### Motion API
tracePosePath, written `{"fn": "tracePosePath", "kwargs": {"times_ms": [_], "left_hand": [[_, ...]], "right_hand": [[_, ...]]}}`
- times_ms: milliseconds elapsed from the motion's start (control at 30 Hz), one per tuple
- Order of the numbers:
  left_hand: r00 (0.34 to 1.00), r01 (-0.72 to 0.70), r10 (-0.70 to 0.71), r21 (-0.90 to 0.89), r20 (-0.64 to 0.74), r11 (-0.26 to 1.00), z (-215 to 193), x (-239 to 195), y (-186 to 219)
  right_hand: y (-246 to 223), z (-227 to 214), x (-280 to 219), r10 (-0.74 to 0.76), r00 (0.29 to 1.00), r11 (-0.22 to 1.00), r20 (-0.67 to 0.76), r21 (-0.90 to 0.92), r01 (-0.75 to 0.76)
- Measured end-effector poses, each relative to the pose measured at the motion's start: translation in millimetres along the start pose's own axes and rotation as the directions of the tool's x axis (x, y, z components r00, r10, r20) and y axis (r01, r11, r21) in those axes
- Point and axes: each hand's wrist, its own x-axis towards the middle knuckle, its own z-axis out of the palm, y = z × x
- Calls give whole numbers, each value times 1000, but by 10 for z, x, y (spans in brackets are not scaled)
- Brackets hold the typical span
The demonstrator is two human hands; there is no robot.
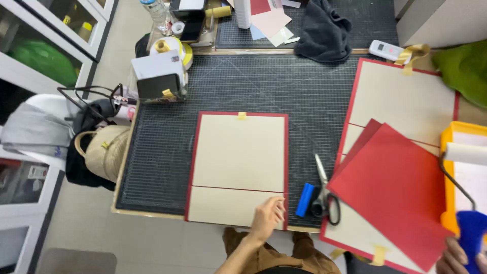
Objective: Applying adhesive to a board using a roller and bonding a red paper sheet to it.
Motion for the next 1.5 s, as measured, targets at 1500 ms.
{"fn": "tracePosePath", "kwargs": {"times_ms": [1500], "left_hand": [[954,9,-261,855,149,519,-2814,-158,-741]], "right_hand": [[3874,2171,914,-76,664,-675,-744,-452,-583]]}}
